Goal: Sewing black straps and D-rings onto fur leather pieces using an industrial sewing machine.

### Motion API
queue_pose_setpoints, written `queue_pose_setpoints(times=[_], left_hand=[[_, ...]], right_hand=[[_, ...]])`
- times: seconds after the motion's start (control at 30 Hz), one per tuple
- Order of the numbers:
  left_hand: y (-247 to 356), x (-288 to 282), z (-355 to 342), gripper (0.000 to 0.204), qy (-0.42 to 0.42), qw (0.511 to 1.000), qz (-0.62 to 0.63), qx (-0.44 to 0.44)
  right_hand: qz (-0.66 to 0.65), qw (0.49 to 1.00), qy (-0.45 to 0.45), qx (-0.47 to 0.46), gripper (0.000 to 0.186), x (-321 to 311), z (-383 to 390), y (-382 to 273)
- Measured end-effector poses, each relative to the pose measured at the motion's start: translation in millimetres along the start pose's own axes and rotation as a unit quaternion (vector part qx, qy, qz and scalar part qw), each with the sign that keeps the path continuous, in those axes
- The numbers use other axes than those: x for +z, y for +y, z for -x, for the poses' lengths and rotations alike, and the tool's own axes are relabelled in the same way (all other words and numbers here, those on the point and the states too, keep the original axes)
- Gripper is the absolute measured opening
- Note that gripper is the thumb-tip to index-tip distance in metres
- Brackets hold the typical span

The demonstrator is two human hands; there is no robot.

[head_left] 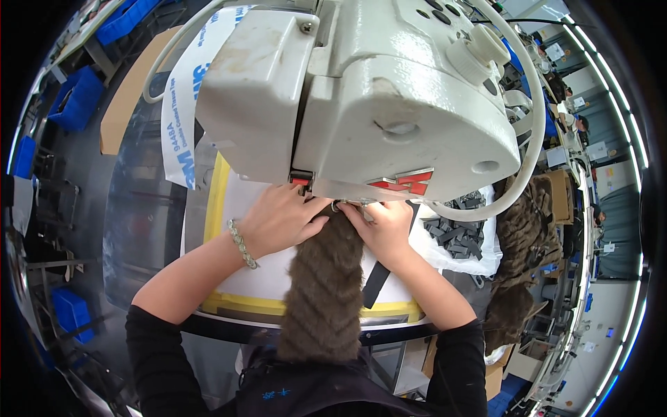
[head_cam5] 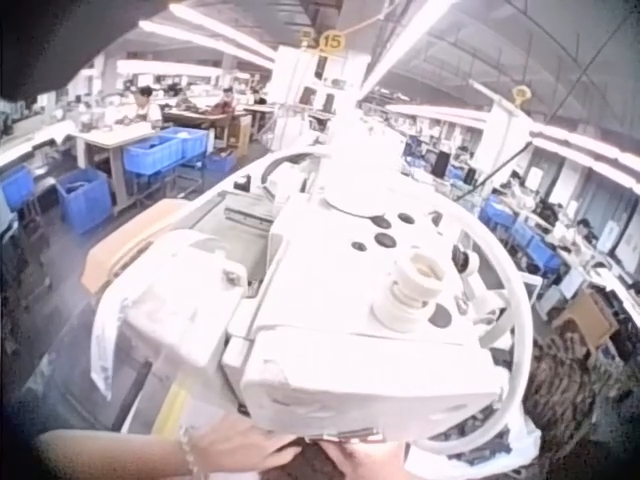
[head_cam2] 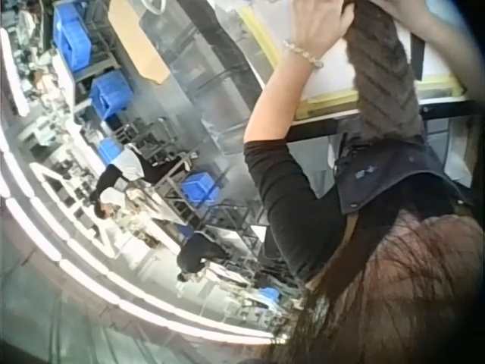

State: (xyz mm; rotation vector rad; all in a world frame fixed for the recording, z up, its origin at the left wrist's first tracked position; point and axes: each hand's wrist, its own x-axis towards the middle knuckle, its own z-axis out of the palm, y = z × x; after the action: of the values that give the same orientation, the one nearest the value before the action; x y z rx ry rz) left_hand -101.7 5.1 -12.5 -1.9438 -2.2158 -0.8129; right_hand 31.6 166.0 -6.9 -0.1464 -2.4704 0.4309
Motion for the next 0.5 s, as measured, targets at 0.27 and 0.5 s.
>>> queue_pose_setpoints(times=[0.27,0.5], left_hand=[[3,1,0,0.028,0.007,1.0,-0.017,0.012],[5,-1,-1,0.023,0.021,0.999,-0.027,0.014]], right_hand=[[-0.066,0.995,-0.071,0.025,0.014,2,2,13],[-0.074,0.984,-0.137,0.085,0.013,-2,-4,12]])
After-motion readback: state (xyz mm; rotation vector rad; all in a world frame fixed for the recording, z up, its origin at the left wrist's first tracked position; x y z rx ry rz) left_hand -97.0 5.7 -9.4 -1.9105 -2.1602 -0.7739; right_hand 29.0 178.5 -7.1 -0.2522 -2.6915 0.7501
